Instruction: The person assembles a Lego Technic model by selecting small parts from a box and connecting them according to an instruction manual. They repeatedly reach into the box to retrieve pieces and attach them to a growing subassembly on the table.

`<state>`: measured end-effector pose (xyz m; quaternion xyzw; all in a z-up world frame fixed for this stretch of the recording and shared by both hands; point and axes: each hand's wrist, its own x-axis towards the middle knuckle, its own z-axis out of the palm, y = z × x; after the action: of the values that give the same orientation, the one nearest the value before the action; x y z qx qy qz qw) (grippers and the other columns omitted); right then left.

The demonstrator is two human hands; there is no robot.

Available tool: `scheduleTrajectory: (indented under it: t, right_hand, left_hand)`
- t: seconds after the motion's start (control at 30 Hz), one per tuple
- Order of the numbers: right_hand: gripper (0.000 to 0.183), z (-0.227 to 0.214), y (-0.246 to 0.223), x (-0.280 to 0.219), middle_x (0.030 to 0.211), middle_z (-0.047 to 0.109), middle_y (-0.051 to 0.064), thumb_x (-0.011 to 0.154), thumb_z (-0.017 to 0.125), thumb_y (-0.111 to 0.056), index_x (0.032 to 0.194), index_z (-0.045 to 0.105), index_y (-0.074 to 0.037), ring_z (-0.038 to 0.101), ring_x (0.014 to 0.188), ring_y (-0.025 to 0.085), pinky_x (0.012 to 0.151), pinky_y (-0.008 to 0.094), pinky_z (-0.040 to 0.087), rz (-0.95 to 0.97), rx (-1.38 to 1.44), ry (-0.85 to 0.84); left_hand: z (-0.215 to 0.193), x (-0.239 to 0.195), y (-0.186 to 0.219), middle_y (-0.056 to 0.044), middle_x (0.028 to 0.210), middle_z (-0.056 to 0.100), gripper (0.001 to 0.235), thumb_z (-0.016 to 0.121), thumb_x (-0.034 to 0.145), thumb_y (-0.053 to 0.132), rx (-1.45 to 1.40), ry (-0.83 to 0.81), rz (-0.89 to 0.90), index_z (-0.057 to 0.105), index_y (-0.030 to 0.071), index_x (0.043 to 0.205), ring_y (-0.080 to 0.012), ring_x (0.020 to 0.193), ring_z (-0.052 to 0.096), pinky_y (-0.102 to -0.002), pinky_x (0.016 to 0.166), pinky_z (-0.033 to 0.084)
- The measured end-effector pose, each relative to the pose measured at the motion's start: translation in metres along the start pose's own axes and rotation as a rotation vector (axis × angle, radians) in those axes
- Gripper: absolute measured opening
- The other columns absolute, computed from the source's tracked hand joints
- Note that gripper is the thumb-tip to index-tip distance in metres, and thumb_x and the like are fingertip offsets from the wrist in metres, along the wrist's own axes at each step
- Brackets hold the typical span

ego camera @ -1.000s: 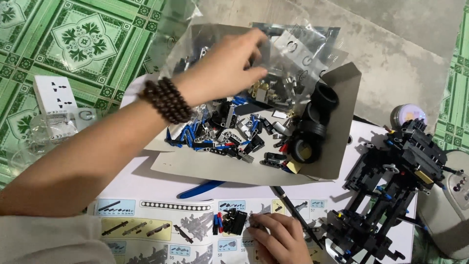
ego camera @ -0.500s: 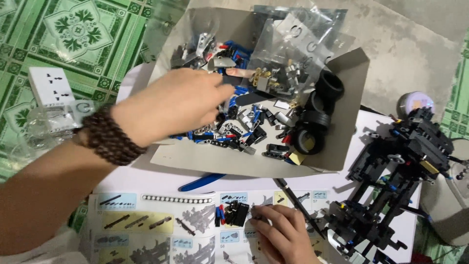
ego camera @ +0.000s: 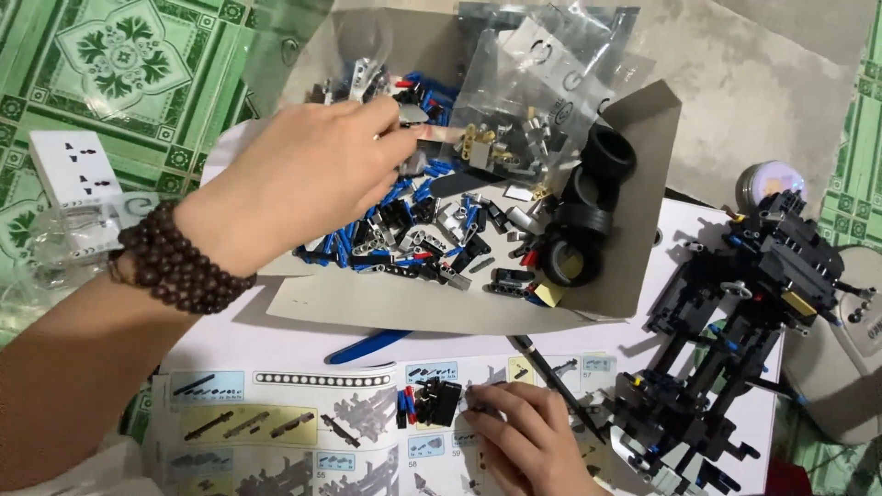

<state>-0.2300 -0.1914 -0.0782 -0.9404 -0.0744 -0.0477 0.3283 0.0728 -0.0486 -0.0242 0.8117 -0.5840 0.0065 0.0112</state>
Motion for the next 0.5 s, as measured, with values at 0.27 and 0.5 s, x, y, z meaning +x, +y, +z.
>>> scheduleTrajectory:
  t: [0.27, 0.5]
  right_hand:
    - [0.021, -0.003, 0.002, -0.001, 0.121, 0.059, 0.006, 0.091, 0.053, -0.017, 0.109, 0.062, -0.012, 0.052, 0.105, 0.025, 0.088, 0.038, 0.040, 0.002, 0.032, -0.028]
    - [0.020, 0.001, -0.003, -0.003, 0.120, 0.060, 0.006, 0.090, 0.051, -0.017, 0.106, 0.062, -0.012, 0.054, 0.104, 0.026, 0.087, 0.037, 0.041, 0.013, -0.007, -0.022]
  left_hand:
    - [-0.014, -0.012, 0.027, -0.009, 0.117, 0.057, 0.069, 0.061, 0.074, 0.040, 0.089, -0.304, -0.098, 0.041, 0.015, 0.135, -0.0189, 0.097, 0.061, -0.039, 0.077, 0.054]
    - [-0.010, -0.013, 0.010, -0.010, 0.094, 0.061, 0.035, 0.068, 0.072, 0.003, 0.190, -0.201, -0.157, 0.056, 0.008, 0.104, -0.0166, 0.066, 0.063, -0.032, 0.052, 0.057]
